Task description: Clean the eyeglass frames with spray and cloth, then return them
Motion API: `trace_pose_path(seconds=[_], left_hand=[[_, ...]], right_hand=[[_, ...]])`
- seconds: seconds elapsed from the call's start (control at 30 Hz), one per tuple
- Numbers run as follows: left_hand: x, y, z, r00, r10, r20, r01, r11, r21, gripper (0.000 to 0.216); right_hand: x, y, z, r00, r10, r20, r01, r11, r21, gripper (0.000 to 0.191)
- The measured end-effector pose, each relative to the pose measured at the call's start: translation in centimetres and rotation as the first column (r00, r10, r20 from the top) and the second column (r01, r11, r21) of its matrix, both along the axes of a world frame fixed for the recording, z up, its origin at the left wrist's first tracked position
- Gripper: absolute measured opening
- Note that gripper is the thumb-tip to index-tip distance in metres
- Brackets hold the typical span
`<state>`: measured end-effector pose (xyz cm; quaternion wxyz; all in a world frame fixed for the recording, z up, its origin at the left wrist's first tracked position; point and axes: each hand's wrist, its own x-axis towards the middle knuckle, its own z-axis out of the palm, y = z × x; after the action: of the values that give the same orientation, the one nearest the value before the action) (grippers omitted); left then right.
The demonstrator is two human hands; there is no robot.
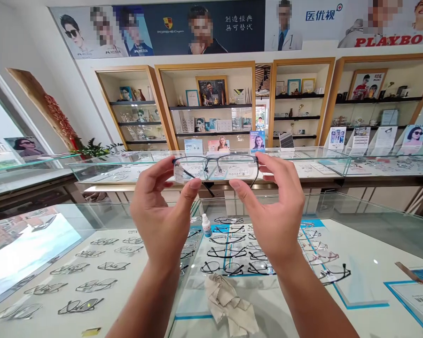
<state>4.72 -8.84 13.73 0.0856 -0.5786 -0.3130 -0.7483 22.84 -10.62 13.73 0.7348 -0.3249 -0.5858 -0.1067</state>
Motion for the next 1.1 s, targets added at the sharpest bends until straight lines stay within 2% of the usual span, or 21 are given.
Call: trace_pose_path(seconds=[0.23,0.53,0.8,1.1], left_hand=[[-0.2,0.4,-0.2,1.000,0.017,0.005,-0.017,1.000,-0.007,0.053],[-0.7,-0.2,0.2,0.999,0.020,-0.038,-0.021,0.999,-0.028,0.045],[-0.7,-0.4,0.3,0.999,0.024,-0.037,-0.026,0.999,-0.035,0.044],[-0.6,-0.7,0.4,0.999,0.012,-0.030,-0.015,0.994,-0.112,0.043]], right_hand=[[-0.1,0.2,-0.2,1.000,0.018,-0.003,-0.018,1.000,-0.022,0.049],[0.2,-0.1,0.0,0.999,0.033,0.010,-0.033,0.999,-0.010,0.043],[0.2,-0.5,0.1,0.999,-0.037,0.022,0.037,0.999,-0.008,0.042],[0.1,-0.9,0.2,0.998,-0.062,0.031,0.062,0.998,-0.001,0.042]])
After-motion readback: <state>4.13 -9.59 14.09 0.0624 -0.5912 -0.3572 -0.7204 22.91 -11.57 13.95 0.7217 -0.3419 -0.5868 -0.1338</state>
